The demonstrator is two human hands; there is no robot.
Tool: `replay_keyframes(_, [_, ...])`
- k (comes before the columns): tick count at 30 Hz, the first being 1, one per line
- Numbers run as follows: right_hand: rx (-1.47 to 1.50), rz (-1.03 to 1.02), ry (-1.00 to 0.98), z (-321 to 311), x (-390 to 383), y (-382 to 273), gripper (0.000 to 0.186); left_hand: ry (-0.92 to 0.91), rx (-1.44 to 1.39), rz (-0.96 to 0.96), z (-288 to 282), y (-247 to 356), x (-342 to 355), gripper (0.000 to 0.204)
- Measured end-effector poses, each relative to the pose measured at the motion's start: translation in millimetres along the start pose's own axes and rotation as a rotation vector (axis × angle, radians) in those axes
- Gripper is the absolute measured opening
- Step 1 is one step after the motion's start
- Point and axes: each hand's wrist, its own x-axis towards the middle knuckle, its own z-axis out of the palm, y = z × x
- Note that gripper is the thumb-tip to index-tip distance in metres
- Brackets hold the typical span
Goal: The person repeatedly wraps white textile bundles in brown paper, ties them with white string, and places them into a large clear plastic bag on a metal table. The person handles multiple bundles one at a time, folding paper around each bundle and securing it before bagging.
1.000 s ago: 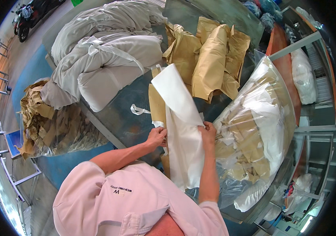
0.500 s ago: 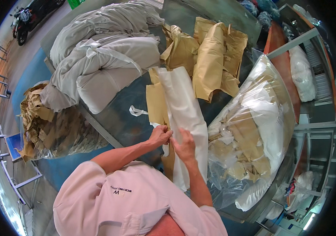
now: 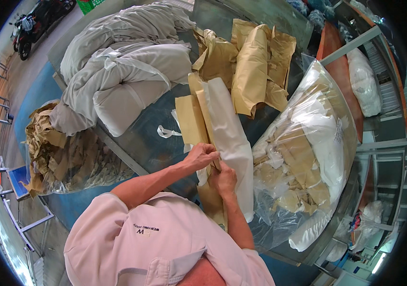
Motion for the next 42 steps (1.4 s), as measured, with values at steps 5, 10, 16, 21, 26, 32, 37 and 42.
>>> replay_keyframes(5, [0.193,-0.115,-0.070,-27,13,7,0.018,0.198,-0.327,-0.183,-20,-30,-14,0.027])
replay_keyframes(10, [0.023,-0.328,-0.102,-46,-11,-23,0.015,0.262,-0.402,-0.479,-24,-78,-31,0.048])
replay_keyframes(16, [0.024,-0.487,-0.051,-62,-37,-65,0.016,0.223,-0.478,-0.531,-12,-118,-11,0.060])
replay_keyframes(21, [0.067,-0.530,-0.085,-94,-43,-80,0.014,0.180,-0.526,-0.510,-4,-116,-4,0.054])
replay_keyframes(26, [0.165,-0.665,-0.214,-127,-57,-98,0.008,0.196,-0.668,-0.170,1,-119,-4,0.045])
replay_keyframes(32, [0.375,-0.765,-0.271,-204,-53,-108,0.012,0.105,-0.646,-0.081,3,-137,-1,0.048])
replay_keyframes(37, [0.284,-0.506,0.111,-285,-8,-105,0.033,0.175,-0.524,-0.426,-4,-120,-8,0.052])
replay_keyframes(42, [0.548,-0.400,0.434,-345,112,-99,0.048,0.226,-0.455,-0.573,-5,-99,-10,0.054])
